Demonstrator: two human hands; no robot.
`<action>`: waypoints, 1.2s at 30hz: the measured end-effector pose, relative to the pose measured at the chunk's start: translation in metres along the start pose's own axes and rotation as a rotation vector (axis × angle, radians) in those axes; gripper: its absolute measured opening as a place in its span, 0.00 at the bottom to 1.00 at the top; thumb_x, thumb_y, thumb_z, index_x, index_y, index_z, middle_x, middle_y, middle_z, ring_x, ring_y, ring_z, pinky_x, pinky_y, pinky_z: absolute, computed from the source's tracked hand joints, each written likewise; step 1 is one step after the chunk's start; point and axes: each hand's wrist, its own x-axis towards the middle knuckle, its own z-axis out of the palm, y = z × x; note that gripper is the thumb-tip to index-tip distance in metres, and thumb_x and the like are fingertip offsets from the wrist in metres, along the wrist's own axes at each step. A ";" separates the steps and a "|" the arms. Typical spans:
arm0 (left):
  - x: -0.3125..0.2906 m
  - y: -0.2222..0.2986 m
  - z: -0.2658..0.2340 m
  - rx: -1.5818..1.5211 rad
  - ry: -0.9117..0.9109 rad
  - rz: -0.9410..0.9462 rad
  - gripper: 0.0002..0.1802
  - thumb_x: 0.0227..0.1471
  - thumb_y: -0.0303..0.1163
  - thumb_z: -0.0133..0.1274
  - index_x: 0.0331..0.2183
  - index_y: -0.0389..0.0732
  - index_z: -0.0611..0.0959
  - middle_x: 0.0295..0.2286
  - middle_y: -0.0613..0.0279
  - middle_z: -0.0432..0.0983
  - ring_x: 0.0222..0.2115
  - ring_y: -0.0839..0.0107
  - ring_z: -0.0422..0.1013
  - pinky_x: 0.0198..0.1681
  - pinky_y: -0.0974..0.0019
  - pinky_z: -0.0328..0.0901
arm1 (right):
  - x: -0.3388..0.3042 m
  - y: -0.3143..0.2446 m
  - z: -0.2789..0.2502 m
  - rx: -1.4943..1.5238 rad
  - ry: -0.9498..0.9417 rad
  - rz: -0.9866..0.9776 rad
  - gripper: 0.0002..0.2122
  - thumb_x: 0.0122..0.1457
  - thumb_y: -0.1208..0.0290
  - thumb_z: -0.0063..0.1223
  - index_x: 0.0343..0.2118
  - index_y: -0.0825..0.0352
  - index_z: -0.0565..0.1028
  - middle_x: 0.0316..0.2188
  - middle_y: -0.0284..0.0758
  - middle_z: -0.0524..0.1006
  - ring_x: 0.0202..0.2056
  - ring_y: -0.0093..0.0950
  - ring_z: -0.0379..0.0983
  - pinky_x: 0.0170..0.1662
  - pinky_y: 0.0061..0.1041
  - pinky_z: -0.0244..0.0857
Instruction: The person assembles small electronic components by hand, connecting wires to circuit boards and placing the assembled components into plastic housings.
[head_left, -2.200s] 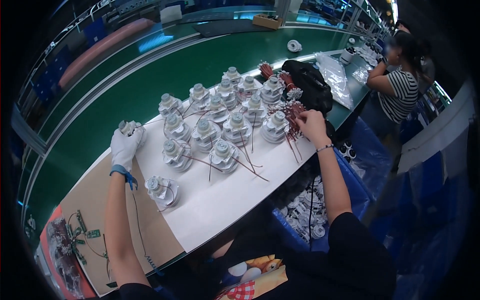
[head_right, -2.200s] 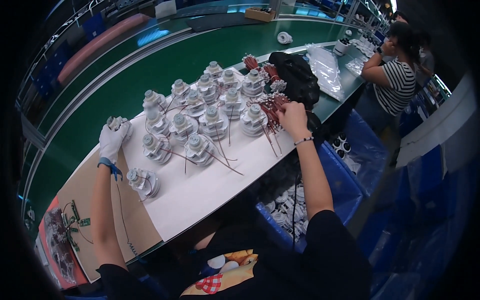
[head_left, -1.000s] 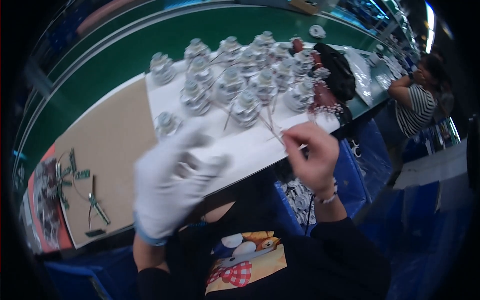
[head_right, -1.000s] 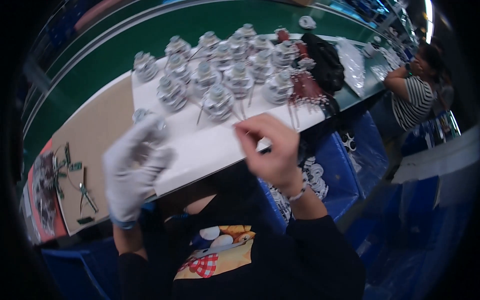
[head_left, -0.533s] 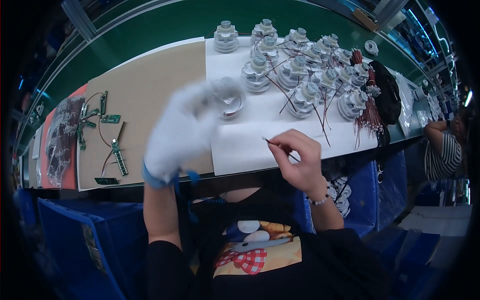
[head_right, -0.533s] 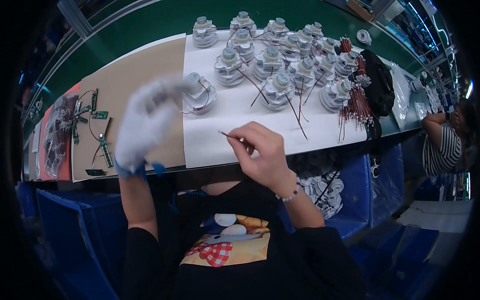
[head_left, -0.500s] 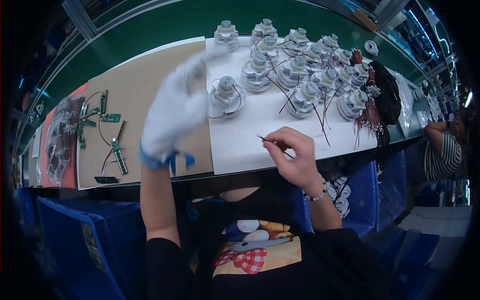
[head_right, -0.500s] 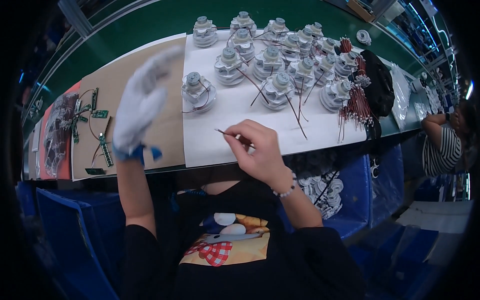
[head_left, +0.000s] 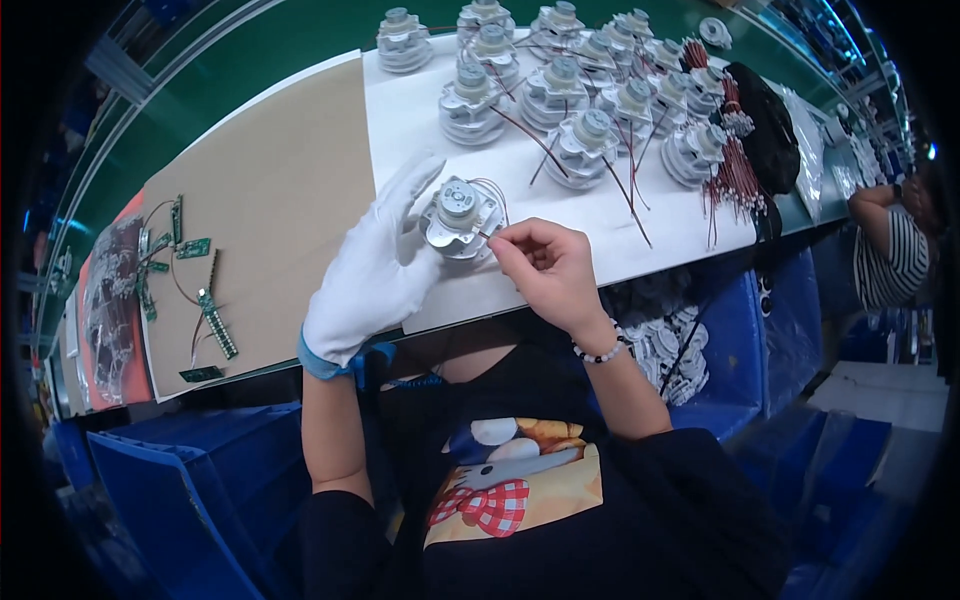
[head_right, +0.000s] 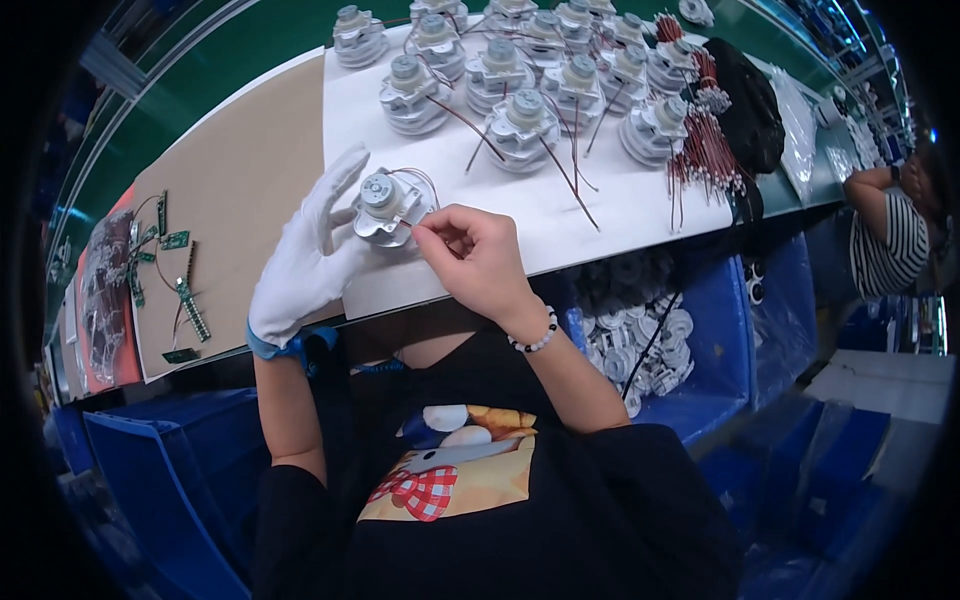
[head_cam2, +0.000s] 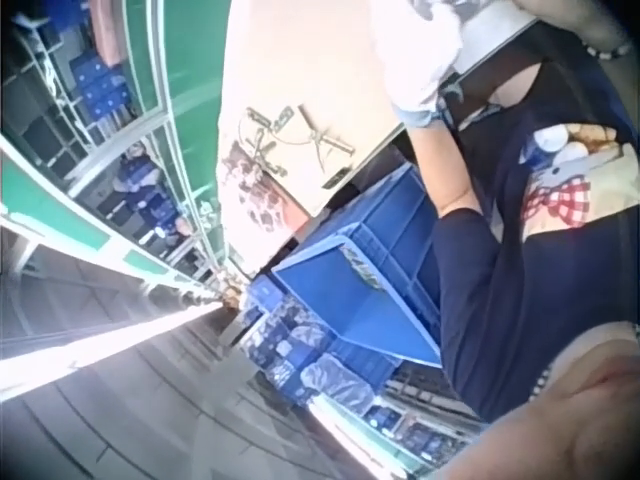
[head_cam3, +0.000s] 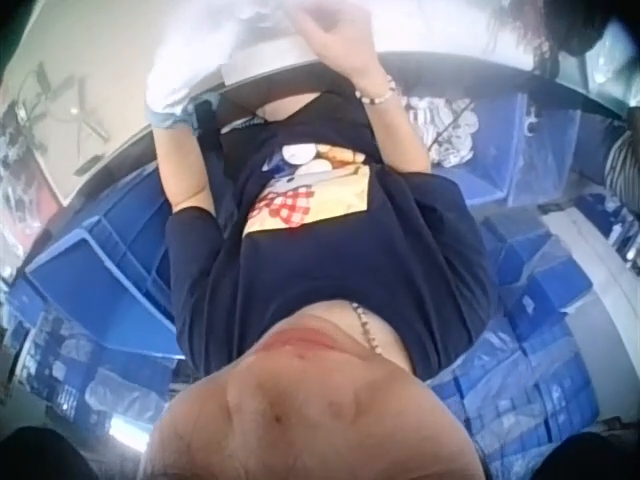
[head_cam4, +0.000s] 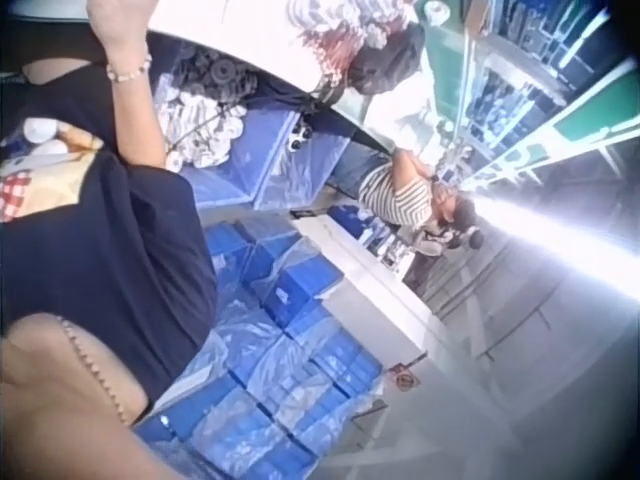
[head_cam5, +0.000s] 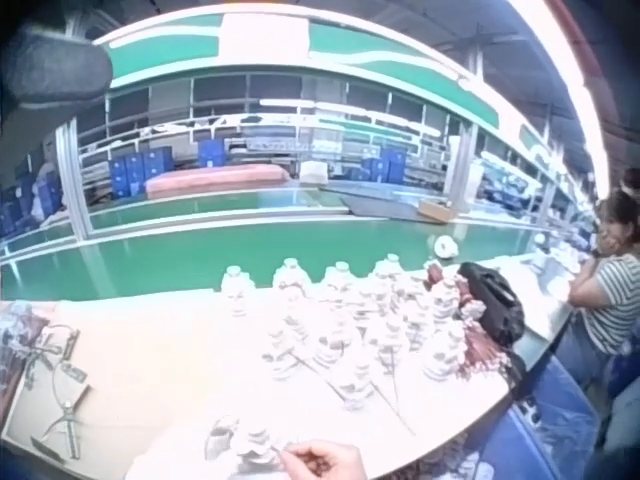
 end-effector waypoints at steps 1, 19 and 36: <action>-0.001 -0.001 0.004 -0.274 -0.022 -0.008 0.31 0.42 0.25 0.51 0.51 0.34 0.65 0.44 0.45 0.67 0.47 0.58 0.65 0.49 0.65 0.60 | -0.001 -0.001 0.000 0.006 0.001 0.007 0.03 0.51 0.79 0.52 0.26 0.74 0.75 0.17 0.28 0.73 0.18 0.09 0.65 0.20 0.08 0.56; 0.002 -0.011 0.024 -0.264 -0.022 -0.057 0.36 0.43 0.27 0.58 0.53 0.36 0.61 0.47 0.54 0.65 0.47 0.69 0.64 0.50 0.68 0.58 | 0.001 -0.001 0.002 -0.686 0.187 -0.585 0.03 0.43 0.80 0.57 0.24 0.69 0.76 0.15 0.33 0.70 0.14 0.22 0.65 0.17 0.18 0.56; 0.002 -0.010 0.025 -0.281 -0.027 -0.053 0.35 0.43 0.28 0.57 0.53 0.37 0.62 0.46 0.53 0.66 0.47 0.67 0.64 0.51 0.66 0.57 | 0.007 0.005 -0.005 0.027 -0.080 0.154 0.06 0.53 0.77 0.49 0.26 0.74 0.76 0.21 0.29 0.75 0.20 0.09 0.65 0.22 0.08 0.57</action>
